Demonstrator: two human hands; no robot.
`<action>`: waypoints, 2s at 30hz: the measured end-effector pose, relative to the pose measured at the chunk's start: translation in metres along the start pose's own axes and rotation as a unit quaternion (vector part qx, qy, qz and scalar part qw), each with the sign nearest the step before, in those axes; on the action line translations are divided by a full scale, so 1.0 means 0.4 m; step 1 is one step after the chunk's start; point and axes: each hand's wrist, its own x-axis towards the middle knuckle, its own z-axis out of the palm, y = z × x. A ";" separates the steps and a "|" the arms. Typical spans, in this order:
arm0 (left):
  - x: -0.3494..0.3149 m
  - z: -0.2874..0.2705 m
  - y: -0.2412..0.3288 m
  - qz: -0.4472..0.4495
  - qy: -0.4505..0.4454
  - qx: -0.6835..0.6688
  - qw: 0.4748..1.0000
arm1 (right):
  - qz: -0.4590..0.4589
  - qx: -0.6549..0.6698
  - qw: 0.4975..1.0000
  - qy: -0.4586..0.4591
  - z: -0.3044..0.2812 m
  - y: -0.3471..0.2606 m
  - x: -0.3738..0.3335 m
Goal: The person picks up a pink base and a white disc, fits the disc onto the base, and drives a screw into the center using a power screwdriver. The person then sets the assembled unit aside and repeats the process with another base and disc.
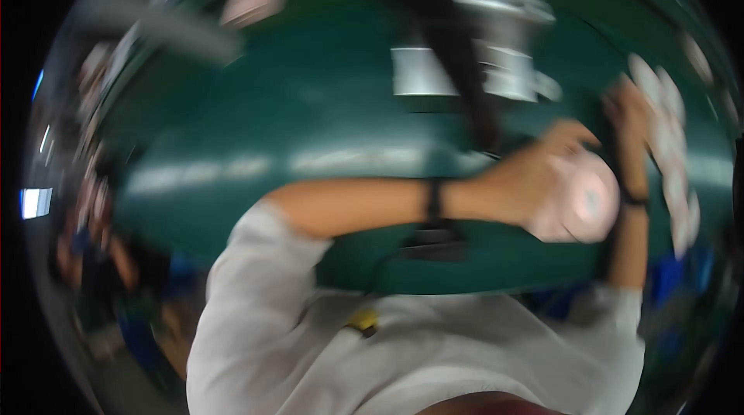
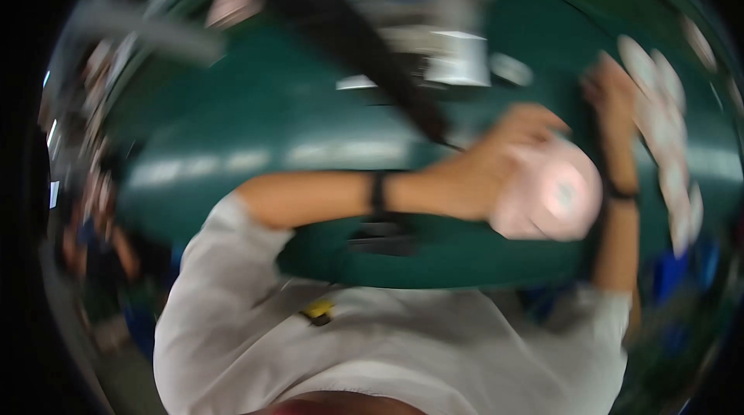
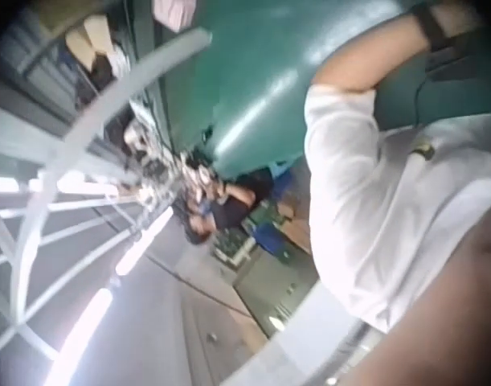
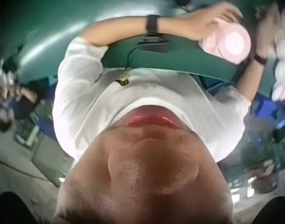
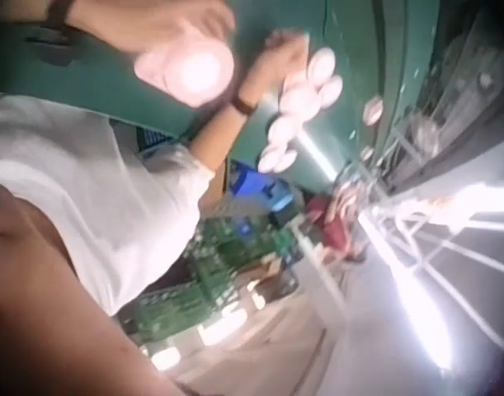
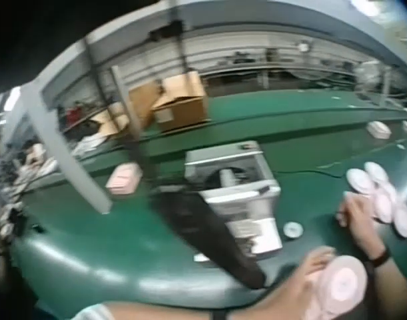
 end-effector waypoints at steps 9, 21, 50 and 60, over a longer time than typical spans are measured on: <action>0.037 0.054 0.062 -0.121 -0.076 -0.067 0.987 | -0.032 0.010 0.998 0.046 -0.042 -0.114 -0.085; -0.096 -0.215 0.399 -0.290 -0.350 0.346 0.821 | -0.014 -0.015 0.998 0.053 -0.015 -0.128 -0.073; -0.261 -0.291 0.440 -0.187 0.138 0.799 0.554 | -0.037 0.004 0.998 0.044 -0.014 -0.088 -0.057; -0.077 0.045 0.175 0.104 -0.121 0.634 0.757 | -0.056 0.006 0.997 0.050 -0.027 -0.095 -0.051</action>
